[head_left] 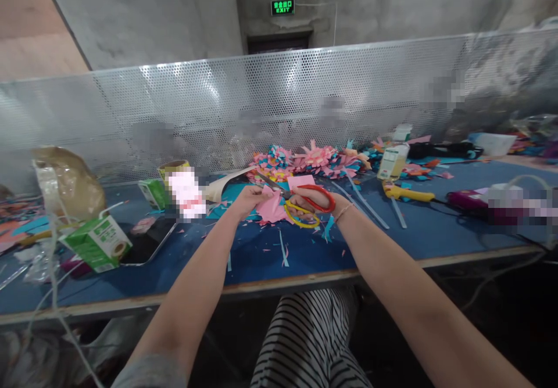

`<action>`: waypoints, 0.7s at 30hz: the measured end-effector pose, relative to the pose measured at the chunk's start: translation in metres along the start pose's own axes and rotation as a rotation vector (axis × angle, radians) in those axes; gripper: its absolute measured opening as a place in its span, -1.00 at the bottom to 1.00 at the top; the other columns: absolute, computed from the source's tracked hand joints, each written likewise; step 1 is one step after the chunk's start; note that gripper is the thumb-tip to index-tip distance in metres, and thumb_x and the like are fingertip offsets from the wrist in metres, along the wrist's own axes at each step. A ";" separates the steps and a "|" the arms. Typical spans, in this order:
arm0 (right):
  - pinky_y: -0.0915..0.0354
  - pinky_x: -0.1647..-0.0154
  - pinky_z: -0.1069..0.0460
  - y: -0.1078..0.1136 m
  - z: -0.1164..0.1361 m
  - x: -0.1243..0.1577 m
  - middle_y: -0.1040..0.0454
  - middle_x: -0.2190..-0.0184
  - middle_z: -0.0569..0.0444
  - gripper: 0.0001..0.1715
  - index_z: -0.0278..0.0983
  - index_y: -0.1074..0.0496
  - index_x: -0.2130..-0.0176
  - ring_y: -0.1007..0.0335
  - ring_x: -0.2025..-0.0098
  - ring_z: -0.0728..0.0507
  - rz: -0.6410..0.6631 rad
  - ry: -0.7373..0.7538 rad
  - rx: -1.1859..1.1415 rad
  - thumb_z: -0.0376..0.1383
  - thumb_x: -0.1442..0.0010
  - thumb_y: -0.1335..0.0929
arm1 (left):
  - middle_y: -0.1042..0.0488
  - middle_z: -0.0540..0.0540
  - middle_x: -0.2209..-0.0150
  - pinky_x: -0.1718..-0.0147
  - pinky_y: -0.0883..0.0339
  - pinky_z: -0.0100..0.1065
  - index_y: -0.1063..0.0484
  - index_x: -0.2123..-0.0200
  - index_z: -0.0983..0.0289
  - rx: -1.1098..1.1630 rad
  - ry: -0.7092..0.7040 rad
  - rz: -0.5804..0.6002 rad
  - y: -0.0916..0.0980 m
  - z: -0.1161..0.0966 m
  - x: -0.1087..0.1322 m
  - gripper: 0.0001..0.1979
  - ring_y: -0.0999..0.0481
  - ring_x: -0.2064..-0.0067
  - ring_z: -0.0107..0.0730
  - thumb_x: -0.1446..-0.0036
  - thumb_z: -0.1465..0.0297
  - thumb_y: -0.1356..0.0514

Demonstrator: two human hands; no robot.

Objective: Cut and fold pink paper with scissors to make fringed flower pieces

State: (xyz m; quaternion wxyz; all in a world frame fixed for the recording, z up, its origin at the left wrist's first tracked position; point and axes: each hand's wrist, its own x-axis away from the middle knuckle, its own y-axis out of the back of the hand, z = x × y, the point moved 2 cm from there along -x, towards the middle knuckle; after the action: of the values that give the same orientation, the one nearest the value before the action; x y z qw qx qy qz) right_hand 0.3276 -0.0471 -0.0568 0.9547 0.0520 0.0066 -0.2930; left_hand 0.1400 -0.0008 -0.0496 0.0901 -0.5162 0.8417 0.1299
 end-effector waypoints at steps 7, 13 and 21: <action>0.12 0.88 0.19 0.011 -0.001 -0.003 -0.10 0.77 0.24 -0.42 -0.31 -0.15 0.56 0.08 0.83 0.13 -0.120 -0.075 0.139 0.10 -0.14 -0.07 | -0.37 0.00 0.65 0.58 -0.18 -0.44 -0.48 0.57 0.38 -0.036 0.026 -0.022 -0.001 0.002 0.001 -0.73 -0.32 0.57 -0.52 0.35 0.29 -0.35; 0.00 0.78 0.15 0.023 0.004 -0.004 -0.12 0.78 0.21 -0.43 -0.28 -0.19 0.55 0.00 0.77 0.09 -0.548 -0.017 0.370 0.11 -0.12 -0.08 | -0.41 0.03 0.61 0.52 -0.23 -0.41 -0.48 0.52 0.37 -0.087 0.054 -0.105 0.004 0.006 -0.003 -0.73 -0.37 0.52 -0.45 0.34 0.31 -0.34; -0.11 0.49 0.09 0.047 -0.016 -0.008 -0.43 0.52 -0.05 -0.73 -0.32 -0.41 0.40 -0.35 0.42 -0.12 -0.885 -0.353 1.030 -0.17 0.05 -0.32 | -0.37 -0.01 0.61 0.52 -0.19 -0.41 -0.42 0.37 0.33 -0.385 0.170 -0.323 0.018 0.016 -0.006 -0.65 -0.37 0.54 -0.43 0.36 0.39 -0.32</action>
State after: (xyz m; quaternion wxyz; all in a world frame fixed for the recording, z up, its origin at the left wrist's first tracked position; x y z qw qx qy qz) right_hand 0.3477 -0.0020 -0.0679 0.5865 0.4418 -0.2676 -0.6239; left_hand 0.1271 0.0166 -0.0608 -0.0613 -0.6605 0.7128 0.2280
